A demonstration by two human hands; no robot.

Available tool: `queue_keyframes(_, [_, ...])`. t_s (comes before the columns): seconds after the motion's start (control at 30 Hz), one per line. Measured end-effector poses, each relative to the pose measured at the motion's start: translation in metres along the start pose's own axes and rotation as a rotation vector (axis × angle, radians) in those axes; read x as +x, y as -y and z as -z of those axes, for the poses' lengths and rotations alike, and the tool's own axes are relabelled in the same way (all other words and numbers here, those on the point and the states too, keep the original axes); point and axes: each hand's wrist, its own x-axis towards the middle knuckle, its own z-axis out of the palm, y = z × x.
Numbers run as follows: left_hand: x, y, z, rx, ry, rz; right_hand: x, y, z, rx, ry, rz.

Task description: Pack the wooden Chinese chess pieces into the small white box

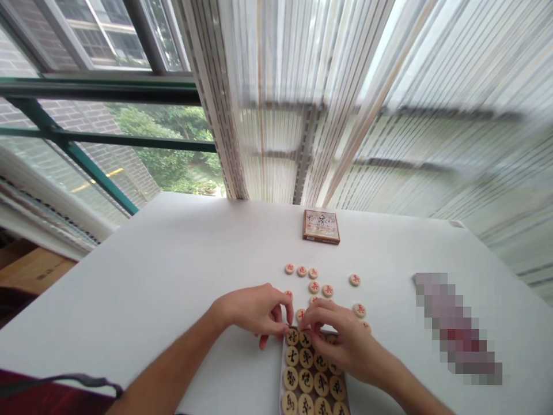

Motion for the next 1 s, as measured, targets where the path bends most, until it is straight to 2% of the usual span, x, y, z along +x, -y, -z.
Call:
queue_keyframes(0.2, [0.0, -0.002, -0.001, -0.015, 0.036, 0.028, -0.003, 0.004, -0.007, -0.1, 0.035, 0.067])
queue_keyframes(0.43, [0.003, 0.0, -0.004, -0.122, 0.16, 0.097, -0.003, 0.002, -0.015, -0.122, 0.067, 0.004])
queue_keyframes(0.57, [0.005, 0.004, -0.005, -0.134, 0.157, 0.09, -0.002, -0.003, -0.018, -0.176, 0.046, -0.019])
queue_keyframes(0.77, [0.009, 0.013, -0.008, -0.175, 0.17, 0.061, -0.002, -0.008, -0.023, -0.207, 0.04, 0.021])
queue_keyframes(1.0, [0.008, 0.01, -0.008, -0.165, 0.162, 0.078, -0.002, -0.013, -0.029, -0.229, 0.001, 0.028])
